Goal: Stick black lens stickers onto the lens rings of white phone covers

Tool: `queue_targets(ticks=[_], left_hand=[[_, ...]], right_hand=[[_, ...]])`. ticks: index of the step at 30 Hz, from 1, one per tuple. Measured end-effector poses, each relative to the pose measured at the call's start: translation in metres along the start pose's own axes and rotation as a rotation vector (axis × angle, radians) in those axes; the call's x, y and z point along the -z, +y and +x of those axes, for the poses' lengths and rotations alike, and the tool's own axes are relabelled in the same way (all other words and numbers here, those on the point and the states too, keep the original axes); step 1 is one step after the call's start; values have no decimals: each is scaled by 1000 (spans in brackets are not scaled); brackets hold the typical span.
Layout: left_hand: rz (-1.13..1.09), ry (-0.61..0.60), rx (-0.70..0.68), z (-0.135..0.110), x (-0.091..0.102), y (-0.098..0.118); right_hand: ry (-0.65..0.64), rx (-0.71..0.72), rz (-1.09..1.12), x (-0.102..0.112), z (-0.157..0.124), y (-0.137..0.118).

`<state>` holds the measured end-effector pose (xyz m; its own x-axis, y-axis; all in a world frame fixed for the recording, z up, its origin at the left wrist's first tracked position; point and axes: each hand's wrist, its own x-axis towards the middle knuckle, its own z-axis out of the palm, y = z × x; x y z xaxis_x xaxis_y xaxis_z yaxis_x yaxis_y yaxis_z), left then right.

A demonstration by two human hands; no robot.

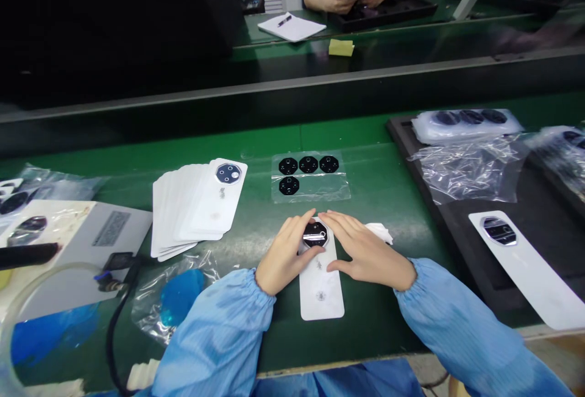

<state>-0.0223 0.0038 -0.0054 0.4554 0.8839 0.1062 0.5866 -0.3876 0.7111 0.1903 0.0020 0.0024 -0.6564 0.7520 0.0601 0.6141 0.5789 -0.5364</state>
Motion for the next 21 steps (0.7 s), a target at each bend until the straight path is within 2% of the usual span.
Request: queue_targets(ticks=[7, 21], left_hand=[[18, 30, 26, -1, -2, 3], [-8, 12, 14, 2, 0, 2]], right_hand=[[-26, -5, -41, 2, 1, -2], [-21, -14, -19, 4, 3, -3]])
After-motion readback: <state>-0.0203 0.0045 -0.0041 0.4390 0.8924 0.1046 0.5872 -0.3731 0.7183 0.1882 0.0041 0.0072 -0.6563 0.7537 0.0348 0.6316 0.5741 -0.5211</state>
